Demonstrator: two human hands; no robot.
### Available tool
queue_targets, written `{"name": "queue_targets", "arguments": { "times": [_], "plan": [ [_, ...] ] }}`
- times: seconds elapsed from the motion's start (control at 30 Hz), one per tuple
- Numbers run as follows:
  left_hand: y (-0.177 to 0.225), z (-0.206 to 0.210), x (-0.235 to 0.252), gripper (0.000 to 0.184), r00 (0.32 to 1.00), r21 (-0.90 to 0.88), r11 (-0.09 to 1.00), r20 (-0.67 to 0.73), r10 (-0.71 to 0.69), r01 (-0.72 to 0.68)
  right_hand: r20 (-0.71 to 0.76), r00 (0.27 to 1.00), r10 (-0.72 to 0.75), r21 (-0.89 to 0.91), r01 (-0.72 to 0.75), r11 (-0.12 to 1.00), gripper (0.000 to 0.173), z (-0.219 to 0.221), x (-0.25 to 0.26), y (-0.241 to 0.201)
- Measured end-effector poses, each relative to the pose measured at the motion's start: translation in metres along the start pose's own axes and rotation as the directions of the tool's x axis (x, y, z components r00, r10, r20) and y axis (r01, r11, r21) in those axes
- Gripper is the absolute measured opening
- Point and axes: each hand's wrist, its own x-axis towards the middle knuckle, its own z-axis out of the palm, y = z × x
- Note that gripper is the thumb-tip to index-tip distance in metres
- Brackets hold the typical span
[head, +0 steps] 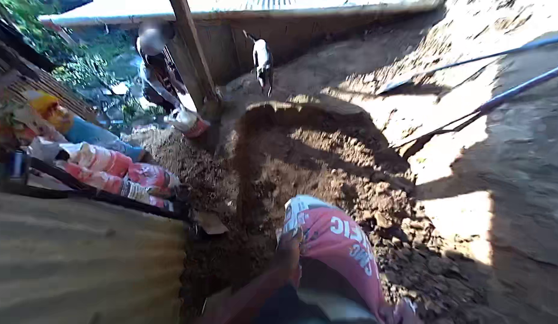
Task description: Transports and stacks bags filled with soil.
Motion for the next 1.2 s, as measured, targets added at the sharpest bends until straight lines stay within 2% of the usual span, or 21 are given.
{"name": "queue_targets", "arguments": {
  "times": [0.07,0.17,0.37,0.43,0.6,0.73,0.9,1.0,1.07,1.13,1.2],
  "plan": [
    [0.019,-0.018,0.042,0.035,0.999,-0.007,0.999,-0.037,-0.034,0.033,0.04,0.999,-0.005,0.02,0.004,1.0,0.048,0.036,0.04,-0.006],
    [0.051,-0.046,0.11,0.036,0.998,-0.047,0.999,-0.065,0.021,-0.024,0.055,0.998,-0.006,0.105,0.0,0.994,0.051,0.103,0.101,-0.026],
    [0.098,-0.125,0.232,0.039,0.983,-0.136,0.99,-0.172,-0.067,0.043,0.034,0.999,-0.008,0.001,0.008,1.0,0.048,0.239,0.191,-0.071],
    [0.126,-0.156,0.274,0.042,0.981,-0.155,0.987,-0.183,-0.072,0.043,0.015,0.999,-0.035,0.016,0.035,0.999,0.045,0.292,0.213,-0.085],
    [0.204,-0.208,0.355,0.043,0.989,-0.176,0.978,-0.116,0.091,-0.11,0.064,0.985,-0.16,0.046,0.158,0.986,0.045,0.388,0.26,-0.135],
    [0.262,-0.239,0.405,0.044,0.985,-0.196,0.966,-0.068,0.158,-0.169,0.12,0.975,-0.189,0.042,0.185,0.982,0.043,0.452,0.294,-0.167],
    [0.297,-0.273,0.502,0.044,0.98,-0.243,0.95,-0.093,0.176,-0.194,0.173,0.978,-0.117,-0.002,0.119,0.993,0.043,0.538,0.37,-0.18],
    [0.334,-0.279,0.594,0.04,0.976,-0.234,0.952,-0.131,0.172,-0.199,0.198,0.979,-0.052,-0.026,0.058,0.998,0.048,0.604,0.441,-0.194],
    [0.358,-0.291,0.636,0.038,0.983,-0.23,0.961,-0.136,0.127,-0.156,0.225,0.974,0.009,-0.023,-0.004,1.0,0.05,0.638,0.472,-0.211],
    [0.38,-0.312,0.686,0.039,0.978,-0.23,0.958,-0.159,0.134,-0.168,0.278,0.961,0.005,-0.009,-0.003,1.0,0.048,0.681,0.515,-0.23],
    [0.389,-0.332,0.717,0.04,0.974,-0.233,0.96,-0.195,0.112,-0.157,0.303,0.952,0.029,-0.052,-0.014,0.999,0.047,0.713,0.536,-0.249]
  ]
}}
